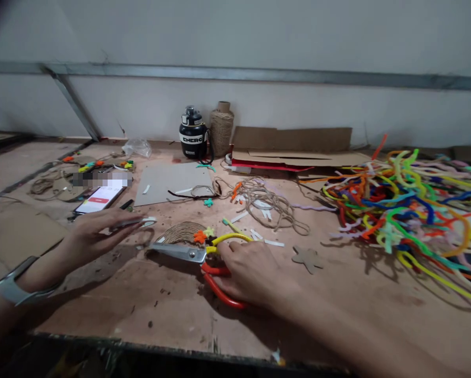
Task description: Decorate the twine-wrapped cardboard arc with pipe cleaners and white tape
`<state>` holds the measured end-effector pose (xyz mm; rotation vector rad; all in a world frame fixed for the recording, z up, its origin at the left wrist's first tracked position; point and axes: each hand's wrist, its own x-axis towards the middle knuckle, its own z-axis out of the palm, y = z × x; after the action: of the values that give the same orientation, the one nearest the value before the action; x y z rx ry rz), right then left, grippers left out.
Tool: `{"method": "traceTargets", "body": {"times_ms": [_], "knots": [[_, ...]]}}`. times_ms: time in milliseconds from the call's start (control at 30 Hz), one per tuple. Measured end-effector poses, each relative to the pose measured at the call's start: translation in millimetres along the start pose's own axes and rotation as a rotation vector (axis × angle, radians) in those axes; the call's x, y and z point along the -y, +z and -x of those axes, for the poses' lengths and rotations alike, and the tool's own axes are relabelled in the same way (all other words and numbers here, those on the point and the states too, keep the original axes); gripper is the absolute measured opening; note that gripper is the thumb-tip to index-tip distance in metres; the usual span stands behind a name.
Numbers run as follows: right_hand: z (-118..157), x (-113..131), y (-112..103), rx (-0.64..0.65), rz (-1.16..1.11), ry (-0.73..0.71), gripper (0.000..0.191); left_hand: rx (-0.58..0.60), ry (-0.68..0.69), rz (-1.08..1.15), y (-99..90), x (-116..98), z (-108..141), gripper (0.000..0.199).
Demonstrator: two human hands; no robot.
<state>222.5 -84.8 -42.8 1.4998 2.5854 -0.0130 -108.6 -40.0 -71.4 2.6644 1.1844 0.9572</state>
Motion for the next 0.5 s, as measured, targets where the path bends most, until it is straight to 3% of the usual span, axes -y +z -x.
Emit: {"method": "traceTargets", "body": {"times_ms": [167, 367, 400, 500], "knots": [[-0.3, -21.0, 11.2, -0.116, -0.067, -0.028, 0.04, -0.158, -0.192, 0.037, 1.2, -6.2, -11.5, 0.027], [-11.9, -64.4, 3.2, -0.106, 0.047, 0.214, 0.042, -0.238, -0.336, 0.193, 4.1, 1.2, -45.9, 0.034], [-13.8, -73.2, 2.9, -0.081, 0.064, 0.245, 0.043, -0.209, -0.36, 0.236, 6.4, 5.5, -53.1, 0.035], [-18.3, -98.2, 7.1, -0.042, 0.06, 0.324, 0.05, -0.236, -0.478, 0.487, 17.3, 21.7, -72.5, 0.04]]}}
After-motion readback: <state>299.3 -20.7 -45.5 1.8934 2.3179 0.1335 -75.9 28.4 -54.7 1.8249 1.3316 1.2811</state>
